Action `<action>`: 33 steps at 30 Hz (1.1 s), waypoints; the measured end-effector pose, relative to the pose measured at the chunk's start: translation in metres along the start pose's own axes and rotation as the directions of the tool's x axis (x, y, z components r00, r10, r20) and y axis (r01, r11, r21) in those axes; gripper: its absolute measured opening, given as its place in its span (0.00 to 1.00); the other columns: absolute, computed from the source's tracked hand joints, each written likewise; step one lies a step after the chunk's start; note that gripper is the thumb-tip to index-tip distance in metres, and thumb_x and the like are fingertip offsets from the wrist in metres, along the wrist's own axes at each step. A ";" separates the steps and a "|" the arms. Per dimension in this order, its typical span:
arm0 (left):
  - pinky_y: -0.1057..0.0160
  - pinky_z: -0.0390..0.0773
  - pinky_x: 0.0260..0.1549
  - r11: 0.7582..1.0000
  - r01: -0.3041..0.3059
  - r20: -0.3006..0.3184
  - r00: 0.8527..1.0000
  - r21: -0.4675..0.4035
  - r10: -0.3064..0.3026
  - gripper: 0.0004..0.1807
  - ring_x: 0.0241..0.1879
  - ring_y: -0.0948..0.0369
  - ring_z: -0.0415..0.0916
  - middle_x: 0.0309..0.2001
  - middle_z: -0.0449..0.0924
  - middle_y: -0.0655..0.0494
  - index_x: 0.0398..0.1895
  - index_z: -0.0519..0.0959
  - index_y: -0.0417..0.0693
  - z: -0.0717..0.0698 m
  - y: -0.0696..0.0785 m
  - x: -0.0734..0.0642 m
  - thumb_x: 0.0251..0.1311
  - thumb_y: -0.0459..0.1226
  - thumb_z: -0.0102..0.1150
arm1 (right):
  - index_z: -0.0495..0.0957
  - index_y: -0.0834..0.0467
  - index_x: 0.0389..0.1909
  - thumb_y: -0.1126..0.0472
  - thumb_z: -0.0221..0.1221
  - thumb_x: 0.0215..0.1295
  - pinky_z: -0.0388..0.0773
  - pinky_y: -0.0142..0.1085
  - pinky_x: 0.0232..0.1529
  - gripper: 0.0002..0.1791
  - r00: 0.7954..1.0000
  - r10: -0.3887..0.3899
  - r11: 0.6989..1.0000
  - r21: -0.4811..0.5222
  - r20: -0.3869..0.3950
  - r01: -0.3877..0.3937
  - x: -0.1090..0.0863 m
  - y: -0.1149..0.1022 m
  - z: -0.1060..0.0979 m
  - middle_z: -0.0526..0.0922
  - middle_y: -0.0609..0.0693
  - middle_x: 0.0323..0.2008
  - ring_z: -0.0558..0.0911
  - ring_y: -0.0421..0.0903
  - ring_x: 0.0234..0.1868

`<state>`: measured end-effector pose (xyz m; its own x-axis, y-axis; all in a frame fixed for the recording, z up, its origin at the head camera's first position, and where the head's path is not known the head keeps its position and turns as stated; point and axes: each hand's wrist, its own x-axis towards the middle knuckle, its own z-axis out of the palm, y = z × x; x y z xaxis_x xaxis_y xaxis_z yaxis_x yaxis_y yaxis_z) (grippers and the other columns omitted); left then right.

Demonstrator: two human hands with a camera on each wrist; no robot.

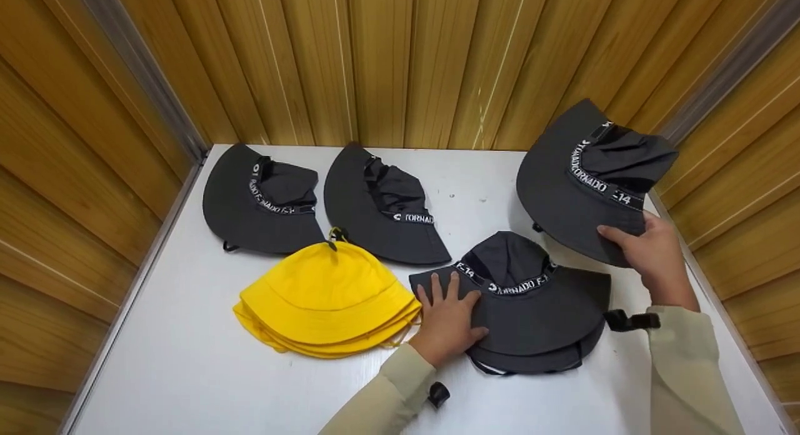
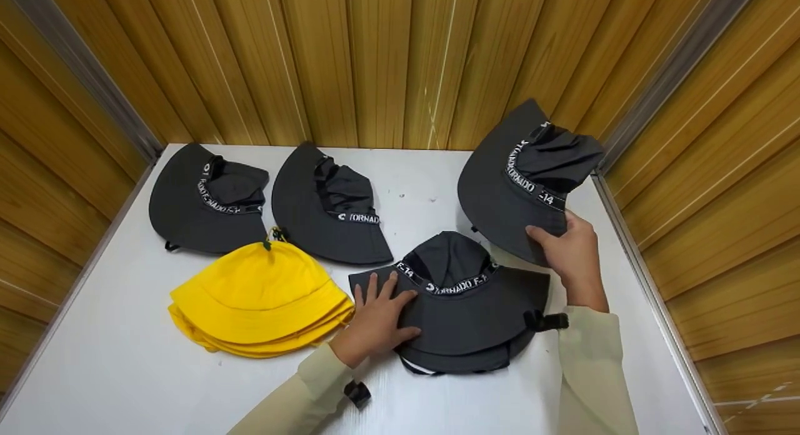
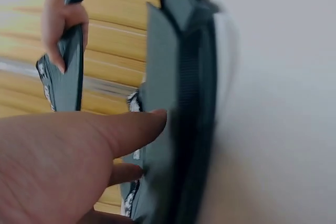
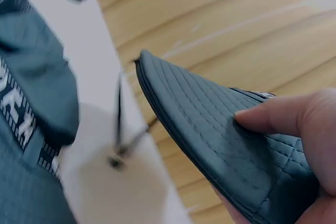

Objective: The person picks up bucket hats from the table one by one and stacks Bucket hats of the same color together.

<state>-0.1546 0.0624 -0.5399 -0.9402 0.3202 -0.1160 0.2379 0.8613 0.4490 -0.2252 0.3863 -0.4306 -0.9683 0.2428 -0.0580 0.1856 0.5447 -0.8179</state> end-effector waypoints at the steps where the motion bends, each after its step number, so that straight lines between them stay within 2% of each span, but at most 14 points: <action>1: 0.28 0.51 0.74 0.999 0.005 0.008 1.000 -0.032 -0.004 0.37 0.79 0.33 0.47 0.79 0.58 0.43 0.71 0.73 0.62 -0.004 -0.001 0.000 0.58 0.55 0.71 | 0.77 0.52 0.55 0.50 0.69 0.66 0.82 0.23 0.34 0.21 1.000 -0.006 0.999 0.037 0.014 0.006 -0.005 -0.004 -0.002 0.81 0.24 0.30 0.83 0.28 0.31; 4: 0.34 0.54 0.76 0.988 0.002 0.012 1.000 -0.157 0.000 0.37 0.78 0.35 0.51 0.76 0.63 0.43 0.73 0.70 0.55 -0.016 -0.003 0.001 0.62 0.55 0.68 | 0.78 0.45 0.48 0.56 0.70 0.65 0.83 0.24 0.33 0.14 0.998 -0.037 0.984 0.173 0.059 0.026 -0.020 -0.015 -0.007 0.85 0.28 0.32 0.85 0.30 0.31; 7: 0.43 0.58 0.77 0.946 -0.030 -0.007 1.000 -0.322 0.029 0.40 0.78 0.41 0.54 0.76 0.63 0.44 0.76 0.65 0.49 -0.030 -0.005 0.002 0.66 0.54 0.64 | 0.81 0.45 0.46 0.64 0.70 0.64 0.85 0.26 0.33 0.14 0.991 -0.081 0.942 0.334 0.106 0.041 -0.035 -0.024 -0.009 0.89 0.34 0.34 0.88 0.34 0.31; 9: 0.46 0.60 0.77 0.894 -0.049 -0.032 0.999 -0.446 0.038 0.42 0.79 0.45 0.56 0.77 0.61 0.45 0.78 0.60 0.47 -0.039 -0.007 0.005 0.68 0.55 0.61 | 0.83 0.46 0.46 0.68 0.69 0.64 0.85 0.27 0.33 0.16 0.984 -0.120 0.912 0.407 0.129 0.058 -0.046 -0.029 -0.009 0.90 0.37 0.36 0.89 0.35 0.32; 11: 0.47 0.60 0.77 0.810 -0.037 -0.041 0.999 -0.585 0.016 0.45 0.79 0.48 0.55 0.79 0.58 0.46 0.80 0.56 0.48 -0.046 -0.007 0.009 0.68 0.57 0.60 | 0.84 0.47 0.47 0.70 0.68 0.64 0.86 0.29 0.33 0.17 0.977 -0.151 0.891 0.449 0.150 0.068 -0.056 -0.034 -0.009 0.90 0.39 0.38 0.89 0.37 0.33; 13: 0.47 0.59 0.78 0.681 -0.013 -0.035 0.999 -0.732 -0.018 0.46 0.80 0.48 0.54 0.81 0.54 0.46 0.81 0.53 0.48 -0.053 -0.007 0.014 0.68 0.58 0.59 | 0.84 0.49 0.48 0.72 0.66 0.64 0.87 0.30 0.34 0.17 0.969 -0.170 0.879 0.473 0.178 0.067 -0.064 -0.038 -0.008 0.91 0.41 0.39 0.90 0.38 0.34; 14: 0.47 0.59 0.78 0.594 0.000 -0.021 0.999 -0.805 -0.029 0.47 0.80 0.47 0.52 0.81 0.52 0.45 0.82 0.51 0.48 -0.056 -0.007 0.016 0.68 0.57 0.59 | 0.84 0.50 0.49 0.72 0.66 0.64 0.87 0.30 0.35 0.17 0.965 -0.177 0.879 0.471 0.192 0.068 -0.069 -0.040 -0.008 0.91 0.41 0.40 0.90 0.39 0.34; 16: 0.46 0.56 0.79 0.370 0.028 0.020 0.999 -0.929 -0.027 0.47 0.81 0.45 0.50 0.82 0.49 0.43 0.82 0.48 0.48 -0.061 -0.005 0.021 0.70 0.56 0.57 | 0.84 0.51 0.49 0.72 0.65 0.65 0.87 0.31 0.35 0.17 0.957 -0.191 0.890 0.451 0.220 0.074 -0.076 -0.044 -0.008 0.91 0.42 0.40 0.90 0.39 0.35; 18: 0.45 0.53 0.80 0.154 0.048 0.049 0.999 -0.987 0.000 0.45 0.81 0.43 0.48 0.82 0.48 0.40 0.83 0.46 0.47 -0.064 -0.003 0.026 0.72 0.55 0.53 | 0.83 0.51 0.50 0.72 0.65 0.66 0.87 0.33 0.35 0.17 0.948 -0.201 0.902 0.425 0.248 0.080 -0.083 -0.047 -0.007 0.91 0.43 0.40 0.90 0.40 0.36; 20: 0.45 0.51 0.80 -0.015 0.064 0.063 0.998 -0.998 0.032 0.43 0.81 0.44 0.49 0.81 0.50 0.40 0.82 0.45 0.46 -0.067 -0.001 0.028 0.74 0.54 0.49 | 0.83 0.51 0.51 0.72 0.64 0.66 0.88 0.34 0.35 0.17 0.937 -0.212 0.916 0.391 0.277 0.091 -0.088 -0.050 -0.005 0.91 0.44 0.40 0.90 0.41 0.36; 21: 0.46 0.50 0.81 -0.081 0.064 0.061 0.997 -0.995 0.047 0.42 0.81 0.45 0.50 0.80 0.53 0.41 0.82 0.46 0.46 -0.068 -0.001 0.028 0.74 0.54 0.47 | 0.83 0.51 0.51 0.72 0.64 0.66 0.88 0.35 0.35 0.17 0.931 -0.215 0.922 0.374 0.294 0.095 -0.091 -0.051 -0.004 0.91 0.44 0.40 0.90 0.41 0.36; 26: 0.53 0.61 0.76 -0.300 0.068 0.038 0.994 -0.952 0.104 0.33 0.69 0.59 0.70 0.66 0.75 0.54 0.75 0.61 0.47 -0.073 0.000 0.023 0.74 0.53 0.45 | 0.82 0.53 0.54 0.71 0.64 0.66 0.88 0.37 0.36 0.18 0.897 -0.233 0.949 0.288 0.376 0.125 -0.098 -0.055 0.002 0.91 0.45 0.41 0.90 0.43 0.37; 29: 0.60 0.71 0.66 -0.410 0.092 0.042 0.991 -0.908 0.130 0.24 0.55 0.64 0.78 0.53 0.82 0.60 0.68 0.69 0.50 -0.073 0.000 0.019 0.75 0.49 0.48 | 0.81 0.56 0.55 0.71 0.64 0.66 0.88 0.38 0.38 0.18 0.873 -0.243 0.954 0.268 0.424 0.135 -0.098 -0.056 0.004 0.91 0.45 0.42 0.90 0.43 0.39; 33: 0.66 0.79 0.55 -0.485 0.108 0.045 0.989 -0.868 0.139 0.16 0.49 0.65 0.82 0.50 0.84 0.61 0.62 0.72 0.53 -0.069 -0.002 0.013 0.74 0.42 0.52 | 0.81 0.57 0.55 0.72 0.63 0.66 0.88 0.38 0.39 0.18 0.841 -0.246 0.954 0.273 0.482 0.122 -0.095 -0.050 0.004 0.90 0.46 0.43 0.90 0.44 0.40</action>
<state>-0.1838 0.0378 -0.4809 -0.8858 0.4547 -0.0924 -0.4285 -0.7255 0.5386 -0.1436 0.3329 -0.3860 -0.9403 -0.3169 -0.1239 0.0132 0.3299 -0.9439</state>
